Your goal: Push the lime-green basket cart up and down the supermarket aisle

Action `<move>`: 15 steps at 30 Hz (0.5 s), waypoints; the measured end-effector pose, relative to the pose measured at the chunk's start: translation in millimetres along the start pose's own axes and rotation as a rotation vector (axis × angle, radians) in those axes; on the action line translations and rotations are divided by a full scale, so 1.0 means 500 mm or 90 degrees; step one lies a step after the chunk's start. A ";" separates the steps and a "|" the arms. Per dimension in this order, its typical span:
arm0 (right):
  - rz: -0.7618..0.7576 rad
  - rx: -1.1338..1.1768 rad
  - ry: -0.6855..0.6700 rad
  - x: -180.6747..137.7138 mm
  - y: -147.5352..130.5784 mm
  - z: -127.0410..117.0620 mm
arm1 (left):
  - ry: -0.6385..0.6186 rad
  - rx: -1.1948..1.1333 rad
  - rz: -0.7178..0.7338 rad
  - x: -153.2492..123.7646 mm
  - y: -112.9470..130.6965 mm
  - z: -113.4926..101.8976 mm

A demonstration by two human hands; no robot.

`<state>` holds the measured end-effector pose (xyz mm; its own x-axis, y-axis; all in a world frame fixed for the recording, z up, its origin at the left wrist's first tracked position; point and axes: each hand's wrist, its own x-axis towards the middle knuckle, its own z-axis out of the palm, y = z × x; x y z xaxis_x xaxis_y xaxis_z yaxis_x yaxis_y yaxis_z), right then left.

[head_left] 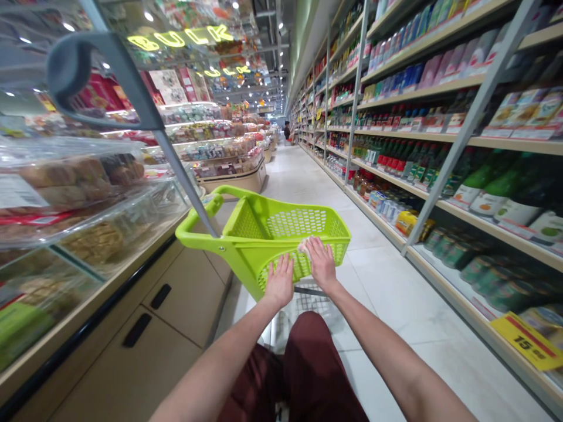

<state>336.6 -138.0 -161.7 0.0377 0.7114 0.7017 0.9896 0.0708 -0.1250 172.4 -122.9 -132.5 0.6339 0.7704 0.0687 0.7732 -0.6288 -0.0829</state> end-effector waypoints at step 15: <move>0.070 -0.014 -0.031 -0.077 0.082 -0.003 | -0.028 0.008 0.067 0.051 0.057 0.005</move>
<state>375.7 -163.4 -193.0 0.1403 0.7472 0.6496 0.9827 -0.0252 -0.1833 210.7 -120.9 -135.5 0.7097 0.7044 0.0159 0.7020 -0.7050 -0.1004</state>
